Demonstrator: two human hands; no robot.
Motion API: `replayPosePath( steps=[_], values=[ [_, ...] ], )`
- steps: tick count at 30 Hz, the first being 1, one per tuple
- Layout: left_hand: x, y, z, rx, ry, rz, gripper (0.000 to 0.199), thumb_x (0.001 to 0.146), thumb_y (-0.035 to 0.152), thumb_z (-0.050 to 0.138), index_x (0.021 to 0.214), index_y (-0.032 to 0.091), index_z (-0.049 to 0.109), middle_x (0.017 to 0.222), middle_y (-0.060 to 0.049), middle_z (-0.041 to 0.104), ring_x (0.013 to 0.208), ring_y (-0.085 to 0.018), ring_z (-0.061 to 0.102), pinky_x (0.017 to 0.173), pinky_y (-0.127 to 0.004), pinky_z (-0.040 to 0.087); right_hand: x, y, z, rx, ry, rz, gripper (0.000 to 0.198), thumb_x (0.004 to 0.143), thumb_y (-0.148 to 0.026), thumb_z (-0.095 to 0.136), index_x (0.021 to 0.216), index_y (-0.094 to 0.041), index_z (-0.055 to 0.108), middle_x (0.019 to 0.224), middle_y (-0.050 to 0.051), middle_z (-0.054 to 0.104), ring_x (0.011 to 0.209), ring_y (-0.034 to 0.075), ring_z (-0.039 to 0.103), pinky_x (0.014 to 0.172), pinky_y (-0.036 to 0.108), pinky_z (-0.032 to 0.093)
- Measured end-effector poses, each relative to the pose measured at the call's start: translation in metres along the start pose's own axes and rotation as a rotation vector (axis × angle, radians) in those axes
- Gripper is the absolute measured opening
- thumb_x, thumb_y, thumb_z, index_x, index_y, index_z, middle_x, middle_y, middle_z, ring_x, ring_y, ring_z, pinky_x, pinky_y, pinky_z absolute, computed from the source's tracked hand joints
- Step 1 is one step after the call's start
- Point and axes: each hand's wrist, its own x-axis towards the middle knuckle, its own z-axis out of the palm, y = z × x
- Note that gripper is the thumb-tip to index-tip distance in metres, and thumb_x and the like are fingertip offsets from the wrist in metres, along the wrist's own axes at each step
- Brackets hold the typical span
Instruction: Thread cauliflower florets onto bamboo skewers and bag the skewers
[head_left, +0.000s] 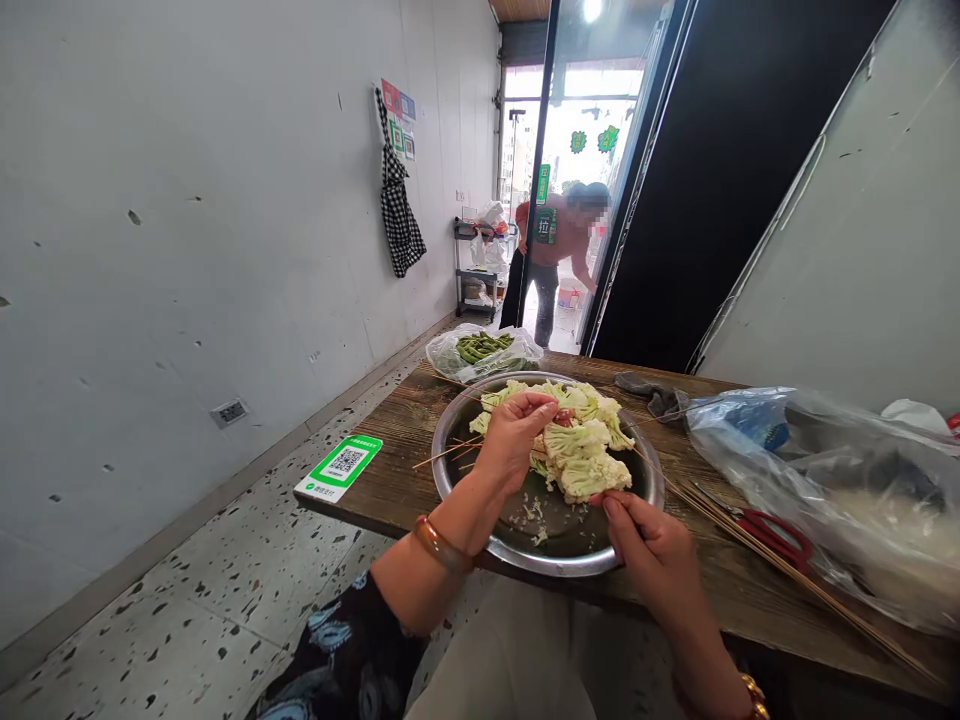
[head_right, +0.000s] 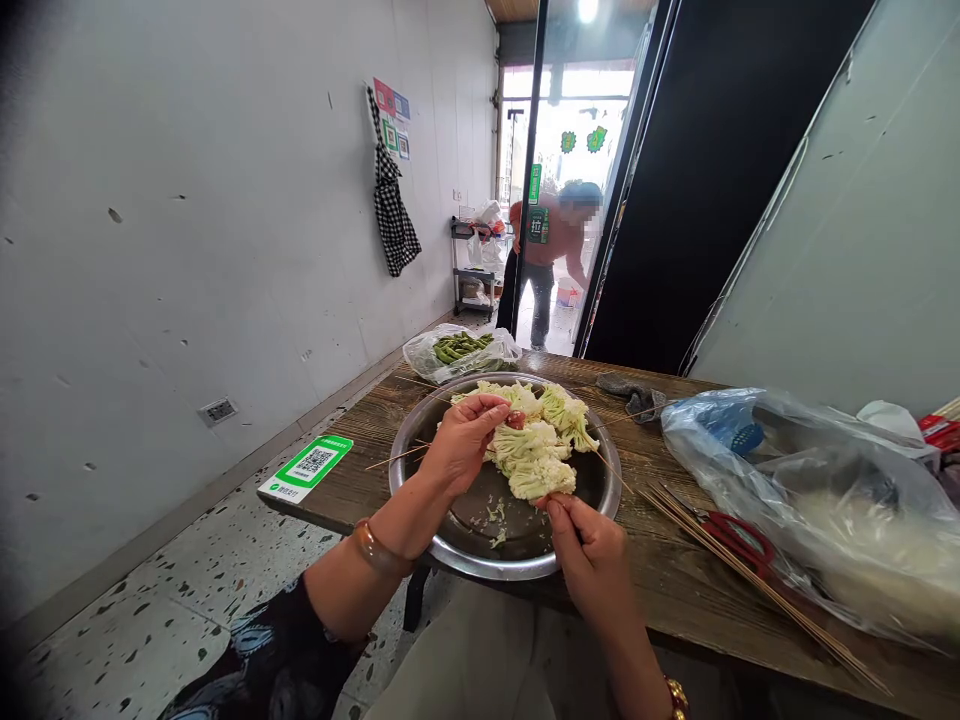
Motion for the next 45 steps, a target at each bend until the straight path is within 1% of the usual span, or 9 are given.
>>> replayPosePath(
  steps=[5, 11, 18, 23, 27, 31, 34, 40, 45],
  values=[
    [0.0018, -0.0028, -0.0023, 0.108, 0.008, 0.088, 0.017, 0.064, 0.023, 0.075, 0.075, 0.014, 0.066, 0.065, 0.0, 0.065, 0.065, -0.011, 0.059, 0.069, -0.024, 0.042, -0.0005, 0.0023, 0.0002, 0.004, -0.004, -0.012, 0.042, 0.092, -0.047, 0.047, 0.091, -0.014, 0.074, 0.05, -0.004, 0.044, 0.047, 0.011, 0.042, 0.046, 0.022, 0.035],
    [0.0002, -0.0019, -0.0012, 0.154, 0.039, 0.085, 0.014, 0.066, 0.024, 0.071, 0.074, 0.014, 0.067, 0.065, 0.001, 0.063, 0.064, -0.01, 0.056, 0.068, -0.023, 0.041, -0.0012, 0.0, -0.0005, -0.017, -0.003, -0.019, 0.042, 0.092, -0.047, 0.047, 0.09, -0.015, 0.075, 0.049, -0.003, 0.046, 0.046, 0.012, 0.043, 0.046, 0.022, 0.036],
    [0.0, -0.0019, -0.001, 0.172, 0.058, 0.087, 0.012, 0.063, 0.022, 0.071, 0.07, 0.014, 0.064, 0.065, 0.002, 0.062, 0.064, -0.01, 0.055, 0.066, -0.023, 0.039, -0.0007, -0.0014, -0.0003, -0.018, 0.002, -0.005, 0.042, 0.091, -0.047, 0.047, 0.088, -0.015, 0.075, 0.049, -0.002, 0.046, 0.046, 0.012, 0.044, 0.046, 0.022, 0.036],
    [-0.0007, -0.0014, -0.0004, 0.196, 0.068, 0.082, 0.01, 0.064, 0.021, 0.069, 0.068, 0.014, 0.063, 0.064, 0.001, 0.062, 0.064, -0.01, 0.055, 0.065, -0.023, 0.04, -0.0005, -0.0048, -0.0012, -0.03, 0.005, -0.01, 0.043, 0.09, -0.048, 0.047, 0.087, -0.015, 0.074, 0.049, -0.002, 0.047, 0.046, 0.012, 0.045, 0.046, 0.022, 0.036],
    [-0.0019, 0.0, 0.001, 0.282, 0.094, 0.13, 0.006, 0.064, 0.018, 0.068, 0.066, 0.014, 0.063, 0.063, 0.001, 0.06, 0.062, -0.01, 0.052, 0.062, -0.022, 0.038, -0.0011, -0.0055, -0.0018, -0.05, 0.021, -0.023, 0.042, 0.09, -0.047, 0.047, 0.086, -0.015, 0.074, 0.05, -0.002, 0.047, 0.047, 0.012, 0.044, 0.046, 0.022, 0.036],
    [-0.0024, 0.0014, 0.0015, 0.375, 0.1, 0.168, 0.006, 0.065, 0.017, 0.068, 0.063, 0.015, 0.063, 0.061, 0.001, 0.059, 0.059, -0.009, 0.048, 0.058, -0.022, 0.035, -0.0017, -0.0038, -0.0019, -0.039, 0.001, -0.026, 0.042, 0.092, -0.046, 0.046, 0.088, -0.015, 0.074, 0.049, -0.003, 0.046, 0.047, 0.012, 0.044, 0.047, 0.022, 0.037],
    [-0.0023, 0.0022, 0.0011, 0.407, 0.084, 0.184, 0.005, 0.065, 0.017, 0.068, 0.064, 0.015, 0.064, 0.062, 0.001, 0.059, 0.06, -0.01, 0.049, 0.059, -0.022, 0.036, -0.0015, -0.0037, -0.0019, -0.037, 0.005, -0.029, 0.041, 0.092, -0.046, 0.047, 0.088, -0.016, 0.074, 0.049, -0.003, 0.046, 0.046, 0.012, 0.044, 0.046, 0.022, 0.036],
    [-0.0016, 0.0022, -0.0001, 0.466, 0.06, 0.257, 0.004, 0.064, 0.015, 0.066, 0.061, 0.017, 0.065, 0.064, 0.0, 0.061, 0.063, -0.012, 0.052, 0.066, -0.025, 0.041, -0.0011, -0.0053, -0.0016, -0.043, 0.023, -0.043, 0.041, 0.091, -0.046, 0.047, 0.086, -0.017, 0.074, 0.051, -0.002, 0.049, 0.048, 0.012, 0.046, 0.047, 0.021, 0.037],
    [0.0014, -0.0013, -0.0042, 0.533, 0.035, 0.311, 0.003, 0.065, 0.016, 0.067, 0.063, 0.017, 0.066, 0.068, -0.001, 0.064, 0.068, -0.014, 0.055, 0.069, -0.026, 0.042, -0.0022, -0.004, -0.0012, -0.039, 0.026, -0.037, 0.042, 0.091, -0.046, 0.047, 0.085, -0.016, 0.074, 0.051, -0.002, 0.048, 0.048, 0.012, 0.046, 0.046, 0.021, 0.037]
  ],
)
